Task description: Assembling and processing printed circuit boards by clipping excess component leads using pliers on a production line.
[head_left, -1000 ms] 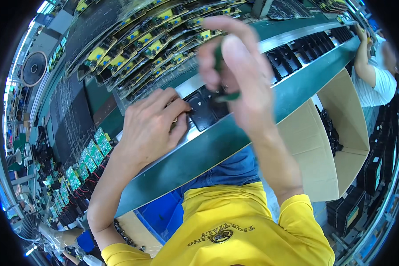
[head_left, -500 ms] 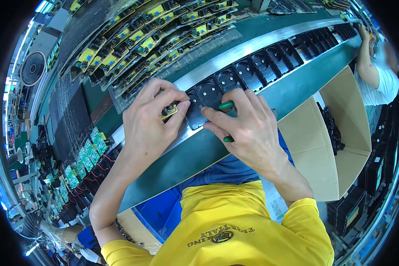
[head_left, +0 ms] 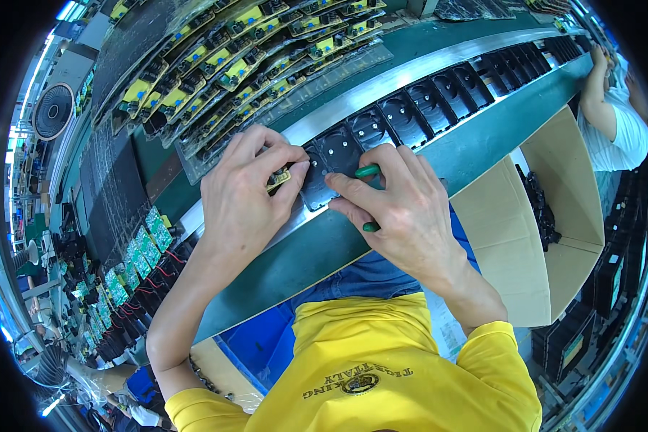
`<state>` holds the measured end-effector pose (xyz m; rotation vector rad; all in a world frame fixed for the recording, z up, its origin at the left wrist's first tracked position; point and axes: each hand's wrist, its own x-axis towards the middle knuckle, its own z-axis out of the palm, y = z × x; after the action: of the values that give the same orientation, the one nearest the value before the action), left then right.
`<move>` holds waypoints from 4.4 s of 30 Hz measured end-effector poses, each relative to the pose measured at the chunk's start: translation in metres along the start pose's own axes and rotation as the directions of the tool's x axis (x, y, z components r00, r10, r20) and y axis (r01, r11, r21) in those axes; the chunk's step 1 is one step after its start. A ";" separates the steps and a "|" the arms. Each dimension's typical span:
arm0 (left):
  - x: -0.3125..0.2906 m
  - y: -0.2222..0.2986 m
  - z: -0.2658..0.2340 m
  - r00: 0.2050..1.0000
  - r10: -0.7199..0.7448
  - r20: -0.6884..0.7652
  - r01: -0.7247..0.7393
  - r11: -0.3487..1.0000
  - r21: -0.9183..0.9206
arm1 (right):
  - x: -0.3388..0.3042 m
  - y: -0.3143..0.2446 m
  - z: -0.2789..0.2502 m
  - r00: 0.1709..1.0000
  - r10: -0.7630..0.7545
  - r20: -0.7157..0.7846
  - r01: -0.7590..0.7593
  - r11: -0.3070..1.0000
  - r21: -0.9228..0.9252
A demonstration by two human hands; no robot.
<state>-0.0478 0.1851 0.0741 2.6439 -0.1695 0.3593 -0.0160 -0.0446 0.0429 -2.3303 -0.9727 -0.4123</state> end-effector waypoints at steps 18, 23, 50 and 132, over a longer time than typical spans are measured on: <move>0.001 -0.003 -0.002 1.000 -0.020 0.016 0.020 0.998 -0.053 | 0.001 0.000 0.001 1.000 0.006 0.002 -0.006 1.000 0.020; 0.003 -0.001 -0.003 0.999 0.031 0.019 -0.032 0.999 0.026 | 0.002 -0.001 -0.001 1.000 0.010 0.005 -0.010 1.000 0.019; 0.002 0.008 -0.004 0.991 -0.067 0.113 0.038 0.969 0.244 | 0.105 -0.024 0.043 0.928 0.368 0.050 -0.037 -0.042 0.998; 0.230 -0.201 -0.201 0.939 -0.252 -0.233 0.334 0.826 0.453 | 0.026 0.040 -0.059 0.959 0.209 -0.191 -0.219 0.975 -0.033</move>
<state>0.1640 0.4423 0.2248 3.0484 0.4420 0.5738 0.0277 -0.0892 0.0859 -2.3637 -0.6195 -0.5622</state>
